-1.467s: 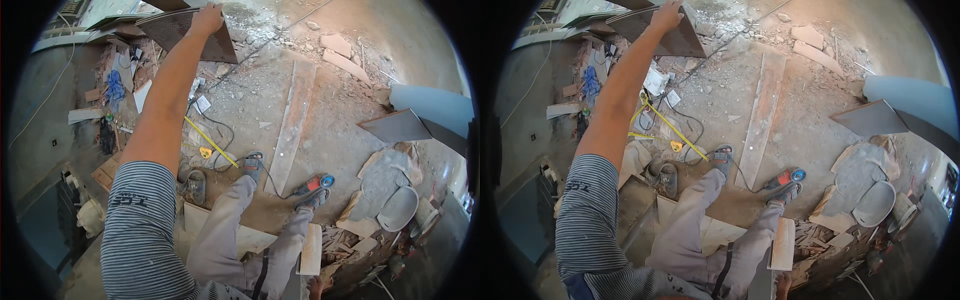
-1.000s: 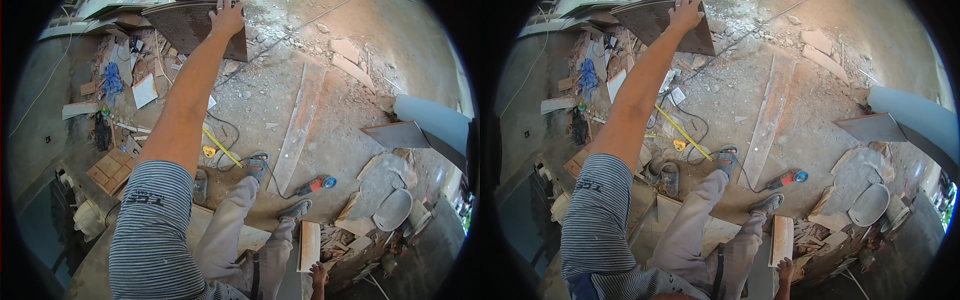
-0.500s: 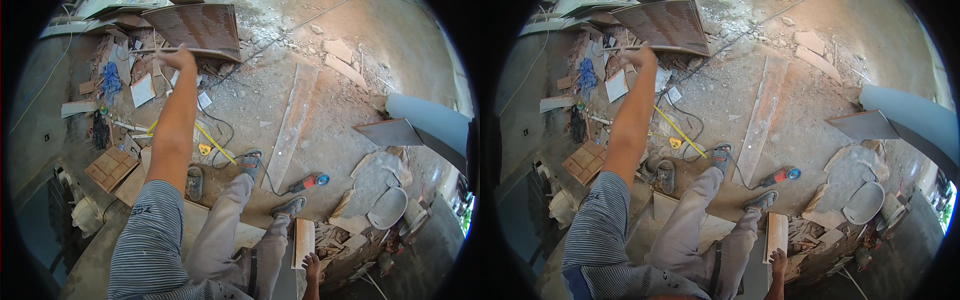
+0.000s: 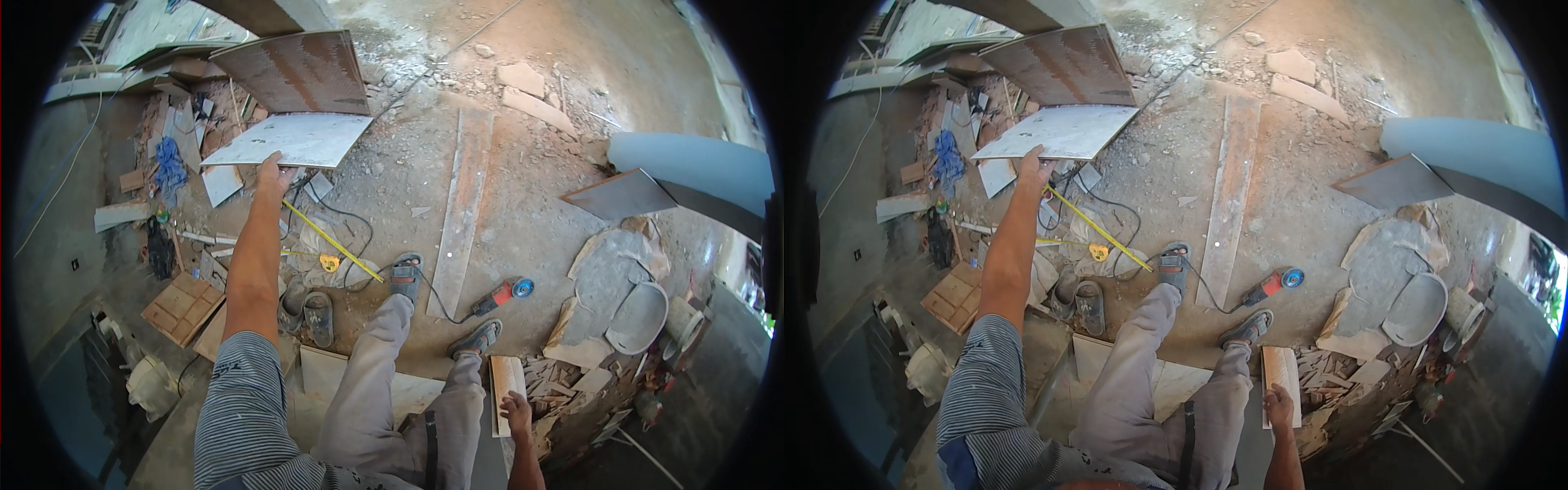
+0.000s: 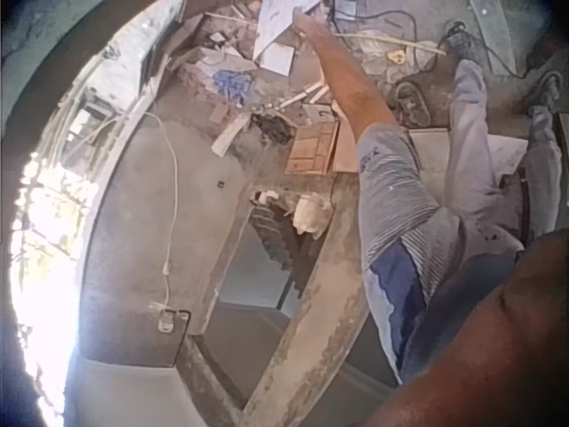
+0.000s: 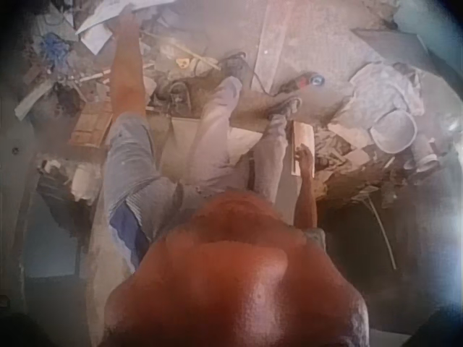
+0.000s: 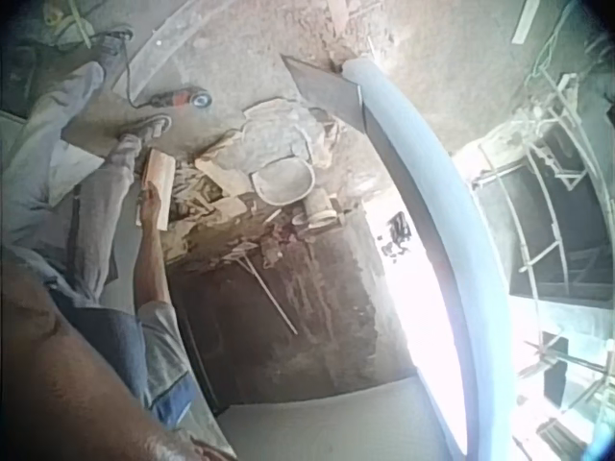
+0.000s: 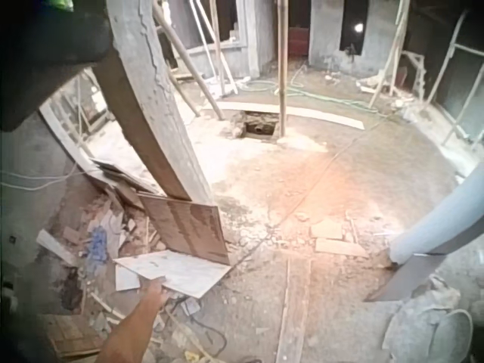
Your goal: The person cuts a tile using an angle grinder, fits the cut tile into place by hand, and then cuts another tile with the angle grinder.
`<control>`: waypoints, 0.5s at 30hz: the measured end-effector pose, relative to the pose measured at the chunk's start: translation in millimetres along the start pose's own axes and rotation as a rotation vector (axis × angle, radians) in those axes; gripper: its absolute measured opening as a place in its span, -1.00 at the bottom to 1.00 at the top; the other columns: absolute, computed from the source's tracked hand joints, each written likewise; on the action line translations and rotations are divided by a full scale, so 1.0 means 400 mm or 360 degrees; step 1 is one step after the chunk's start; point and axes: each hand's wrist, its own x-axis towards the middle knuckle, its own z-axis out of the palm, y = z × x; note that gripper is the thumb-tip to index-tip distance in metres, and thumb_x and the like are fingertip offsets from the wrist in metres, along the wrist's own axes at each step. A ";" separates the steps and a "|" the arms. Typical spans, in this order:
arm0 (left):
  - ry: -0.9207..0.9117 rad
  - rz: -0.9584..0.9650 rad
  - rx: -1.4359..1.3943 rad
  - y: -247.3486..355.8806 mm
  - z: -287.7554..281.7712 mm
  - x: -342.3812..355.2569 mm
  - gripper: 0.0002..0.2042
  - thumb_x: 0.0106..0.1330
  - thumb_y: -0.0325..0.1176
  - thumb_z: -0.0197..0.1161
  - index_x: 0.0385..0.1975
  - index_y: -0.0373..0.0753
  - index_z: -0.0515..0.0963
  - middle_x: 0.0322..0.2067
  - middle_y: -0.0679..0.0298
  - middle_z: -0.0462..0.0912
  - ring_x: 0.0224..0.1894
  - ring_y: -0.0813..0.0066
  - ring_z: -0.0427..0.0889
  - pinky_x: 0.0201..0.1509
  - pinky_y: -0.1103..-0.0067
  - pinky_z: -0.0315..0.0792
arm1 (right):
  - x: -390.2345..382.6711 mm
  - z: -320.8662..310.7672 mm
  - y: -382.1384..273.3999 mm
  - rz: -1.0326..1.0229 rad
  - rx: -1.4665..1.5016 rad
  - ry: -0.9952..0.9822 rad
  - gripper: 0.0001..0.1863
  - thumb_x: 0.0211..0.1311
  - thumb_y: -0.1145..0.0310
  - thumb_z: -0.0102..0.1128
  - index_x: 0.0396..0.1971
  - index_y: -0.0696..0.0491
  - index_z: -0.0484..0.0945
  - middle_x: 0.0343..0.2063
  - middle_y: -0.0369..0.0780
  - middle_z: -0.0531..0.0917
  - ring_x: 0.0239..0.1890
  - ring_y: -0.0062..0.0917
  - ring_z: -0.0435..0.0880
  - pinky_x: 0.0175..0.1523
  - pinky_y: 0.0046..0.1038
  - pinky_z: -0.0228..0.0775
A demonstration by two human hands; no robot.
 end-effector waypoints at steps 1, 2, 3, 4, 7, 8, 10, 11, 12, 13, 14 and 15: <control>0.0041 0.0055 -0.0002 0.008 0.017 0.003 -0.59 0.30 -0.48 0.06 0.16 -0.28 0.28 0.10 0.03 0.39 0.15 0.06 0.41 0.19 0.04 0.37 | -0.001 -0.005 -0.010 -0.0026 -0.0063 0.0004 -0.54 0.22 0.37 0.06 0.10 0.28 0.39 -0.20 -0.13 0.62 -0.27 -0.49 0.63 -0.24 -0.47 0.55; 0.0061 0.0099 -0.0005 0.010 0.030 -0.001 -0.60 0.29 -0.49 0.06 0.14 -0.30 0.28 0.09 0.01 0.40 0.13 0.05 0.42 0.16 0.06 0.41 | -0.004 -0.013 -0.019 -0.0059 -0.0143 0.0016 -0.53 0.22 0.37 0.06 0.10 0.27 0.39 -0.20 -0.14 0.61 -0.26 -0.49 0.63 -0.23 -0.48 0.54; 0.0124 0.0036 0.0011 0.027 0.036 -0.008 -0.62 0.27 -0.49 0.06 0.10 -0.35 0.29 0.07 -0.01 0.41 0.09 0.07 0.46 0.12 0.12 0.46 | -0.011 -0.018 -0.026 -0.0078 -0.0074 0.0013 -0.53 0.22 0.36 0.06 0.10 0.27 0.39 -0.20 -0.14 0.61 -0.25 -0.49 0.63 -0.22 -0.49 0.53; 0.0134 0.0045 0.0014 0.022 0.037 -0.031 -0.62 0.27 -0.49 0.06 0.10 -0.35 0.29 0.07 -0.01 0.41 0.09 0.07 0.46 0.12 0.12 0.46 | -0.020 -0.022 -0.032 -0.0131 -0.0035 0.0018 -0.53 0.22 0.36 0.06 0.10 0.27 0.39 -0.20 -0.14 0.61 -0.24 -0.49 0.63 -0.21 -0.49 0.53; 0.0080 -0.0039 -0.0167 0.065 -0.004 -0.154 -0.68 0.26 -0.50 0.07 0.02 -0.35 0.35 0.03 0.03 0.46 0.07 0.11 0.48 0.10 0.17 0.48 | -0.036 -0.008 -0.076 -0.0115 -0.0145 0.0044 -0.53 0.24 0.34 0.05 0.10 0.26 0.38 -0.18 -0.15 0.59 -0.23 -0.50 0.62 -0.19 -0.49 0.52; -0.0029 0.0008 -0.0161 0.076 -0.022 -0.214 -0.68 0.26 -0.51 0.08 0.02 -0.34 0.35 0.03 0.05 0.47 0.08 0.13 0.48 0.11 0.18 0.47 | -0.039 0.013 -0.101 -0.0135 -0.0129 -0.0025 -0.53 0.24 0.34 0.05 0.10 0.26 0.38 -0.18 -0.15 0.59 -0.23 -0.50 0.62 -0.19 -0.49 0.52; -0.0014 -0.0010 -0.0165 0.042 -0.064 -0.380 -0.65 0.25 -0.51 0.10 0.06 -0.31 0.34 0.05 0.09 0.46 0.09 0.17 0.48 0.15 0.18 0.44 | -0.050 0.065 -0.166 -0.0131 0.0134 -0.0063 -0.49 0.26 0.29 0.08 0.15 0.24 0.33 -0.16 -0.15 0.59 -0.20 -0.49 0.62 -0.15 -0.48 0.51; -0.0025 -0.0025 -0.0153 0.030 -0.069 -0.457 -0.62 0.25 -0.52 0.11 0.09 -0.30 0.32 0.06 0.11 0.45 0.10 0.19 0.48 0.17 0.18 0.42 | -0.054 0.104 -0.209 -0.0240 0.0400 -0.0236 -0.45 0.28 0.25 0.09 0.18 0.23 0.29 -0.10 -0.11 0.57 -0.14 -0.45 0.60 -0.09 -0.42 0.50; -0.0049 -0.0031 -0.0131 0.010 -0.083 -0.545 -0.60 0.25 -0.52 0.11 0.11 -0.29 0.31 0.07 0.12 0.45 0.10 0.21 0.48 0.17 0.19 0.43 | -0.066 0.151 -0.249 -0.0269 0.0635 -0.0324 -0.42 0.29 0.21 0.10 0.21 0.22 0.25 -0.05 -0.08 0.55 -0.07 -0.40 0.58 -0.03 -0.37 0.49; -0.0143 -0.0009 -0.0104 -0.009 -0.090 -0.628 -0.58 0.25 -0.52 0.11 0.14 -0.27 0.29 0.07 0.14 0.45 0.10 0.23 0.48 0.16 0.20 0.43 | -0.077 0.201 -0.294 -0.0312 0.0824 -0.0524 -0.37 0.30 0.15 0.09 0.25 0.20 0.19 0.02 -0.04 0.51 0.00 -0.35 0.54 0.03 -0.30 0.45; -0.0124 -0.0036 -0.0085 -0.027 -0.095 -0.703 -0.55 0.25 -0.52 0.11 0.17 -0.27 0.26 0.08 0.14 0.44 0.11 0.23 0.47 0.16 0.21 0.43 | -0.087 0.253 -0.339 -0.0362 0.1032 -0.0706 -0.32 0.31 0.09 0.08 0.29 0.17 0.12 0.08 -0.01 0.47 0.07 -0.29 0.50 0.09 -0.22 0.41; -0.0172 -0.0053 -0.0066 -0.048 -0.103 -0.777 -0.52 0.25 -0.53 0.10 0.20 -0.26 0.23 0.09 0.14 0.43 0.12 0.22 0.47 0.16 0.21 0.43 | -0.104 0.301 -0.375 -0.0356 0.1193 -0.0918 -0.30 0.32 0.06 0.05 0.31 0.14 0.08 0.12 0.01 0.43 0.11 -0.24 0.46 0.12 -0.17 0.38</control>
